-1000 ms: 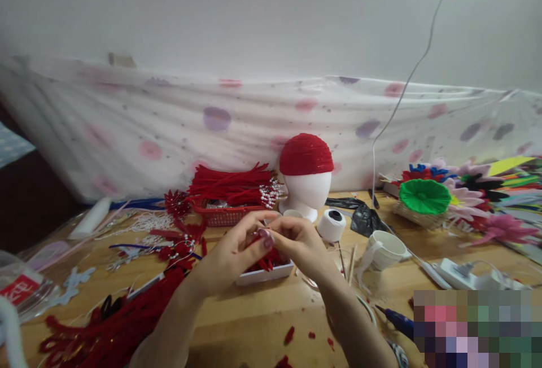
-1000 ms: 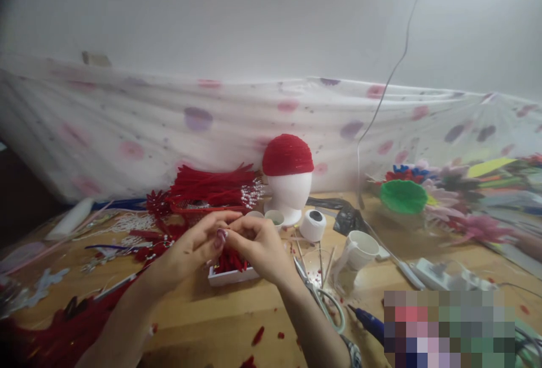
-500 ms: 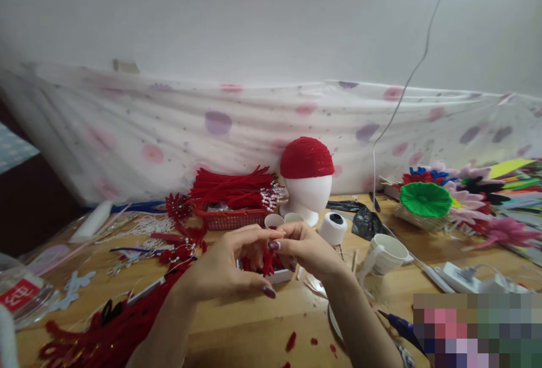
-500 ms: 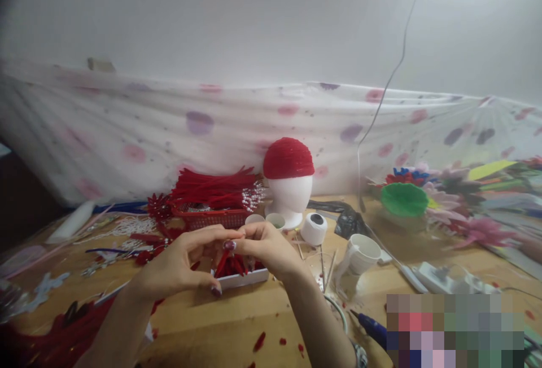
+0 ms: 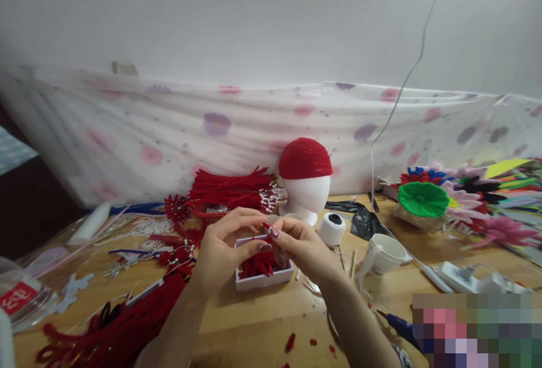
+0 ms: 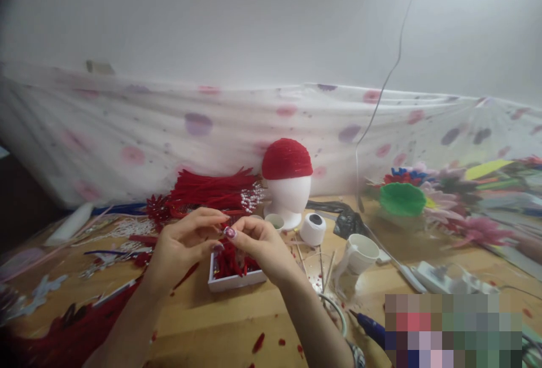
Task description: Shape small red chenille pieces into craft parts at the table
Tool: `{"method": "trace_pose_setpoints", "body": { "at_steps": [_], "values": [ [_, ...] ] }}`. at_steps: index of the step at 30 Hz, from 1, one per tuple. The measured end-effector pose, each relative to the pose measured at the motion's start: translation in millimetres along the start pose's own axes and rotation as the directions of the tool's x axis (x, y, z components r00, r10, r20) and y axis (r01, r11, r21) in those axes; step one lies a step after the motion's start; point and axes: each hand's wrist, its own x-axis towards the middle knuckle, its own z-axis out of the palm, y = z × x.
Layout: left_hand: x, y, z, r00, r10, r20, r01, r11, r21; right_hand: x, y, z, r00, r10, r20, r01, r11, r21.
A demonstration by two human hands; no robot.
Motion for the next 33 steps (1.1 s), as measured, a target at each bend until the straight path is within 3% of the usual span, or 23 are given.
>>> {"method": "trace_pose_setpoints", "body": {
  "at_steps": [4,8,11,14,16,19,20,22,27,33],
  "values": [
    [-0.9,-0.9,5.3,0.98,0.169,-0.108,-0.16,0.984,0.084,-3.1,0.4,4.8,0.999,-0.025,-0.026,0.024,0.999,-0.04],
    [-3.3,1.1,9.2,0.936,0.327,-0.13,-0.298,0.933,0.202,-5.9,1.6,6.5,0.999,-0.042,-0.016,0.041,0.999,-0.036],
    [-5.4,2.7,10.8,0.923,0.359,-0.139,-0.324,0.92,0.222,-8.2,0.7,8.2,0.998,-0.058,0.007,0.058,0.997,-0.052],
    [-6.7,3.8,11.4,0.936,0.303,-0.178,-0.275,0.947,0.168,-12.4,-4.1,11.6,0.993,-0.122,0.004,0.121,0.973,-0.195],
    [-6.8,4.1,11.3,0.95,0.231,-0.211,-0.211,0.971,0.115,-15.9,-8.2,13.9,0.966,-0.258,0.009,0.238,0.877,-0.418],
    [-6.2,3.9,10.9,0.964,0.128,-0.233,-0.123,0.992,0.035,-19.6,-12.0,15.5,0.862,-0.488,0.135,0.423,0.546,-0.723],
    [-6.0,3.7,10.8,0.968,0.108,-0.227,-0.109,0.994,0.007,-20.1,-12.3,15.4,0.835,-0.519,0.186,0.454,0.455,-0.766],
    [-5.9,3.3,11.0,0.975,0.089,-0.204,-0.101,0.994,-0.049,-20.0,-11.8,14.6,0.808,-0.534,0.249,0.489,0.37,-0.79],
    [-7.1,3.2,11.2,0.986,0.078,-0.151,-0.095,0.99,-0.109,-18.6,-10.9,11.3,0.761,-0.579,0.294,0.549,0.331,-0.768],
    [-6.5,6.2,7.7,0.988,0.111,-0.104,-0.119,0.99,-0.076,-21.0,-15.4,10.9,0.822,-0.516,0.241,0.521,0.512,-0.683]
  ]
}}
